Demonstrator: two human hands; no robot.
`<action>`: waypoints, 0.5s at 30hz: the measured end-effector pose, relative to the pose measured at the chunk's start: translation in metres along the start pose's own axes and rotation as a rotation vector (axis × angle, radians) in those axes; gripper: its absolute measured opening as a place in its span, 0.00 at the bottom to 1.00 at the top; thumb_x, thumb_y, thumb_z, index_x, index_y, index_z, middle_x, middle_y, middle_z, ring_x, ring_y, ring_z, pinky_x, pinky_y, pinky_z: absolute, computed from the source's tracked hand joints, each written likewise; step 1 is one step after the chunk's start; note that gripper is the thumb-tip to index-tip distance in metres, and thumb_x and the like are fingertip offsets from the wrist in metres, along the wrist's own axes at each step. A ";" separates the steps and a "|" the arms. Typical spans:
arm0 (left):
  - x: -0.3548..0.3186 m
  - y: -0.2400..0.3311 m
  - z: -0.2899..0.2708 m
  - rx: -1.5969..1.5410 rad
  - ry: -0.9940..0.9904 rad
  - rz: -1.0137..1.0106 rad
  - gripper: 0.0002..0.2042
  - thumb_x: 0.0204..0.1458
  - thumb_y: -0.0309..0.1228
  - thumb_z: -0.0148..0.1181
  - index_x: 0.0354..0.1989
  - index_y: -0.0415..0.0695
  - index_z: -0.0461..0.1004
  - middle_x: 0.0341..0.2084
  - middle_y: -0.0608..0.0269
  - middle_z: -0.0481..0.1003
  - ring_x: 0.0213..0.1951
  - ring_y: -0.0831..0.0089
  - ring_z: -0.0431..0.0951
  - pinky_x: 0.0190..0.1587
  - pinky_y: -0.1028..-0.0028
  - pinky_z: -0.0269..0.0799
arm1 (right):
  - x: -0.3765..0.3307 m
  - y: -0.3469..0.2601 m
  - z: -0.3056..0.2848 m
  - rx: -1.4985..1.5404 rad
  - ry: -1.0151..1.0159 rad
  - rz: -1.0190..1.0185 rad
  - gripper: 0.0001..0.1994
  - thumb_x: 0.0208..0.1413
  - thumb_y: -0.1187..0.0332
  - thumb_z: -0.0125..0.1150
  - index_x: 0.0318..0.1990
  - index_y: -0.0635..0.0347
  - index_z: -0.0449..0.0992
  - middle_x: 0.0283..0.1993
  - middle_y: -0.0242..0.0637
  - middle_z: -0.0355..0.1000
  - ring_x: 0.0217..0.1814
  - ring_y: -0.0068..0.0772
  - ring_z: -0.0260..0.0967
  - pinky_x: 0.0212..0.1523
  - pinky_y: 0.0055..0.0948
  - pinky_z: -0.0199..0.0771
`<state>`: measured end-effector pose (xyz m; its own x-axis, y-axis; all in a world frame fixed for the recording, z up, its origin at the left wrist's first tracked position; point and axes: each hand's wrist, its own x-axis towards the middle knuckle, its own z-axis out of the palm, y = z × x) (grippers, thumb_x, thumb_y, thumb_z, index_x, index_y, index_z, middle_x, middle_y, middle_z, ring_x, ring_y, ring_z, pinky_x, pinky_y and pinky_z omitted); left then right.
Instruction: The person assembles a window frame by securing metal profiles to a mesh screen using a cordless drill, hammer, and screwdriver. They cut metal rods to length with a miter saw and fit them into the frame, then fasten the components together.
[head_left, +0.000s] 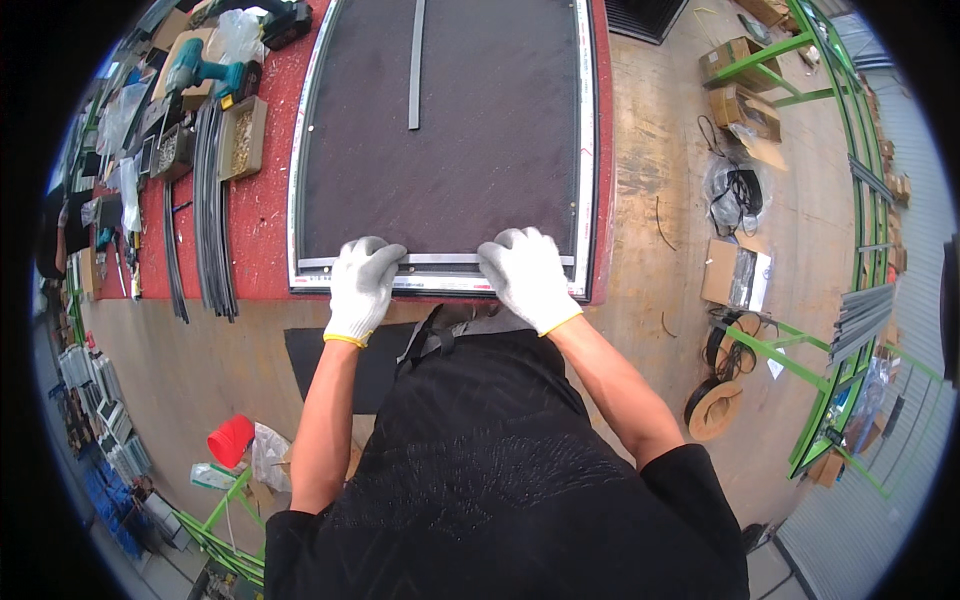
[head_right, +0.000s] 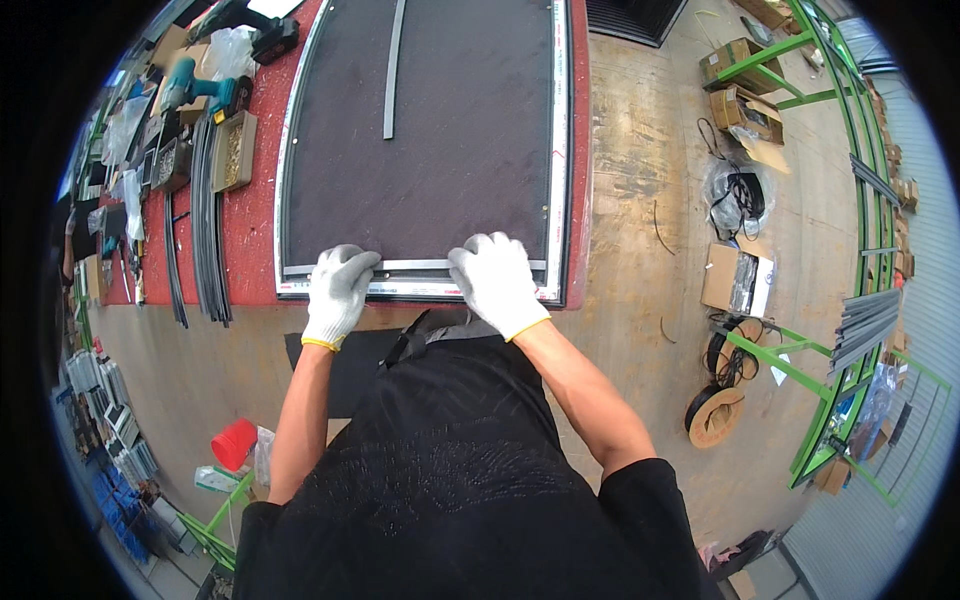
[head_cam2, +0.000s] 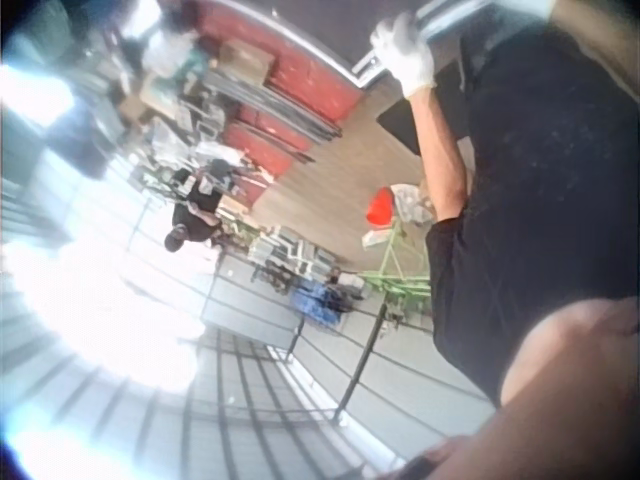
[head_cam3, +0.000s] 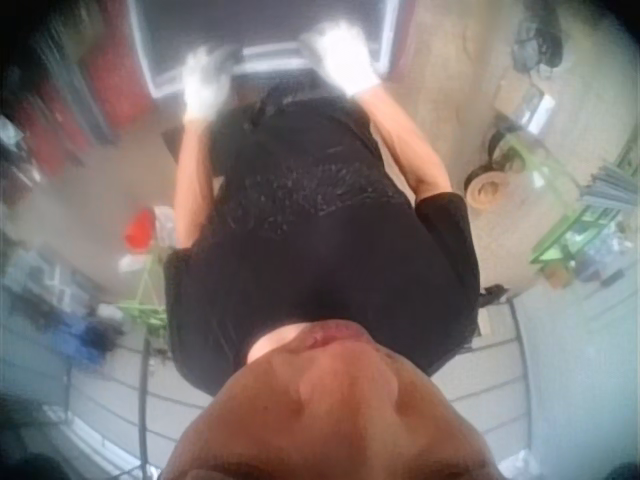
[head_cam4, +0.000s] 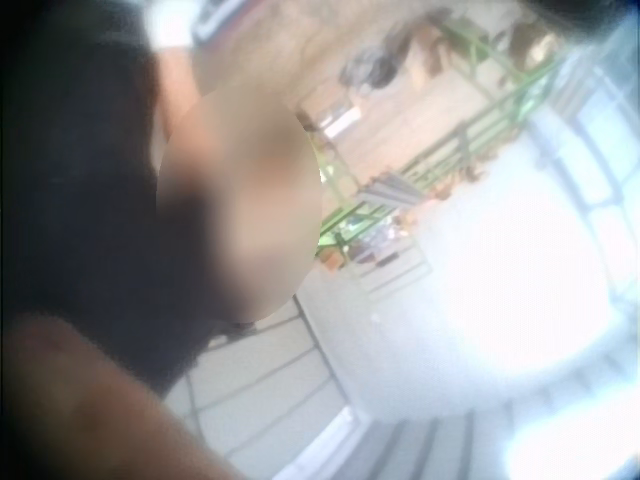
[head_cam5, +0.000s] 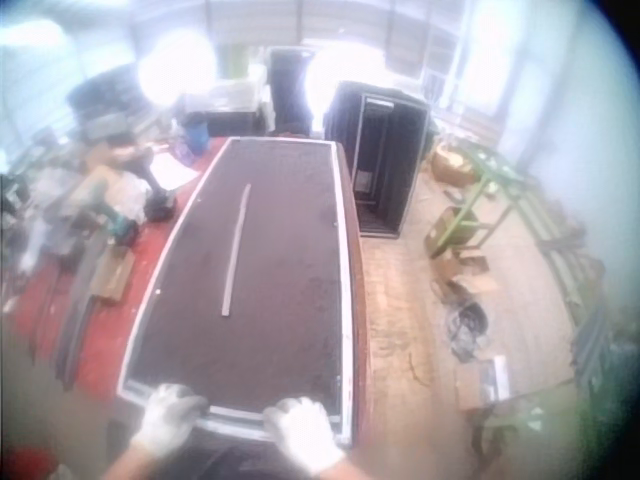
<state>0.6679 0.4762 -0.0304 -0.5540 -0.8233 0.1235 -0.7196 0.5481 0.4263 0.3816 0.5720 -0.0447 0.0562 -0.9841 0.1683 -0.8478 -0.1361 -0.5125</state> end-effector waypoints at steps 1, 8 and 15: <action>-0.002 -0.002 0.001 0.014 0.008 -0.004 0.09 0.57 0.28 0.72 0.46 0.49 0.89 0.44 0.59 0.83 0.48 0.51 0.80 0.52 0.53 0.77 | 0.000 0.001 -0.001 0.009 0.006 -0.011 0.08 0.62 0.61 0.72 0.45 0.50 0.88 0.44 0.37 0.81 0.48 0.47 0.77 0.49 0.49 0.76; -0.016 -0.017 -0.011 0.075 0.221 -0.142 0.08 0.56 0.29 0.72 0.44 0.47 0.87 0.43 0.55 0.82 0.48 0.50 0.83 0.53 0.51 0.78 | 0.007 -0.002 -0.014 0.007 -0.012 -0.048 0.08 0.62 0.68 0.69 0.45 0.55 0.89 0.44 0.44 0.83 0.46 0.54 0.79 0.50 0.51 0.79; -0.018 -0.020 0.008 0.024 0.283 -0.174 0.07 0.55 0.30 0.72 0.42 0.49 0.86 0.43 0.60 0.80 0.52 0.52 0.79 0.57 0.52 0.74 | 0.006 0.004 -0.010 -0.020 -0.027 -0.077 0.08 0.62 0.70 0.73 0.48 0.54 0.87 0.48 0.41 0.82 0.50 0.50 0.78 0.53 0.48 0.77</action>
<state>0.6892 0.4813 -0.0490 -0.2859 -0.9115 0.2957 -0.8047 0.3959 0.4423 0.3730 0.5667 -0.0375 0.1362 -0.9735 0.1837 -0.8506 -0.2099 -0.4820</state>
